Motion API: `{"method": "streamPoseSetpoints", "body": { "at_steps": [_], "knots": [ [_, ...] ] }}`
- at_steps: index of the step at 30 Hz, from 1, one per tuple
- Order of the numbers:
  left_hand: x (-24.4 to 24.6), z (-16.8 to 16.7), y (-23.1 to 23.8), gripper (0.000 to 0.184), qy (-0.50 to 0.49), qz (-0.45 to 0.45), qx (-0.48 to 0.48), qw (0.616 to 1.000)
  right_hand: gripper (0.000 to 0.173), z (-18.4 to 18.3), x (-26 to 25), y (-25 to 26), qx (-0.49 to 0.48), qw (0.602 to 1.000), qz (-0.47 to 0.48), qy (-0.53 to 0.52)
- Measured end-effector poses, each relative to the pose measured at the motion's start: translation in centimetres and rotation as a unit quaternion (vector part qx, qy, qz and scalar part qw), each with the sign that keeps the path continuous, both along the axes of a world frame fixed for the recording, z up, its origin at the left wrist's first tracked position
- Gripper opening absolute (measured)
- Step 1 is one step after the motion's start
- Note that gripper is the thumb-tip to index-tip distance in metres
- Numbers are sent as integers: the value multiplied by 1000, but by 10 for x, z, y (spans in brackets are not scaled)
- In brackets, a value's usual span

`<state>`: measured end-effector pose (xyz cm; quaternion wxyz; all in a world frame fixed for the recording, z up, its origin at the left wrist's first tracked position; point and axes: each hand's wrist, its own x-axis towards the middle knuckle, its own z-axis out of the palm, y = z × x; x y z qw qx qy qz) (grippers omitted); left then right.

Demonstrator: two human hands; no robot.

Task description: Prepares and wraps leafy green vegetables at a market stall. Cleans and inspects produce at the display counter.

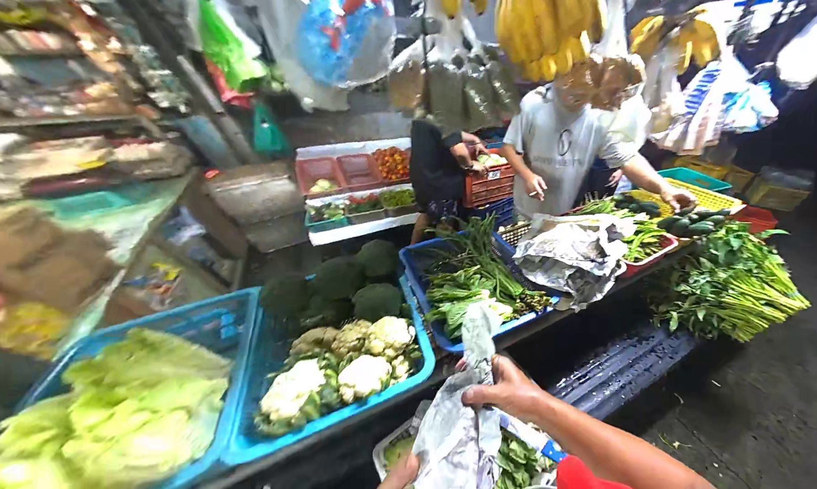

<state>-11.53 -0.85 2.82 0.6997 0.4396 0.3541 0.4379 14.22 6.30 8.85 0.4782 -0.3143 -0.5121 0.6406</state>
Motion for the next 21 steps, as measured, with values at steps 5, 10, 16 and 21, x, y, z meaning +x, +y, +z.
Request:
{"method": "streamPoseSetpoints", "body": {
  "at_steps": [5, 10, 16, 21],
  "knots": [
    [15, -2, 2, 63, -25, 11, -71, 997, 37, -12, -7, 5, -65, 991, -117, -6],
    [19, -29, 9, 87, -85, -15, -41, 995, 42, -7, 1, 12, -30, 985, -141, -94],
    [32, -23, 21, 69, -164, -108, 51, 979, 49, -5, 8, 21, -33, 976, -174, -127],
    [19, -20, 8, 34, -161, -2, -57, 985, 126, 1, 36, 25, 156, 953, -174, -191]
  ]
}}
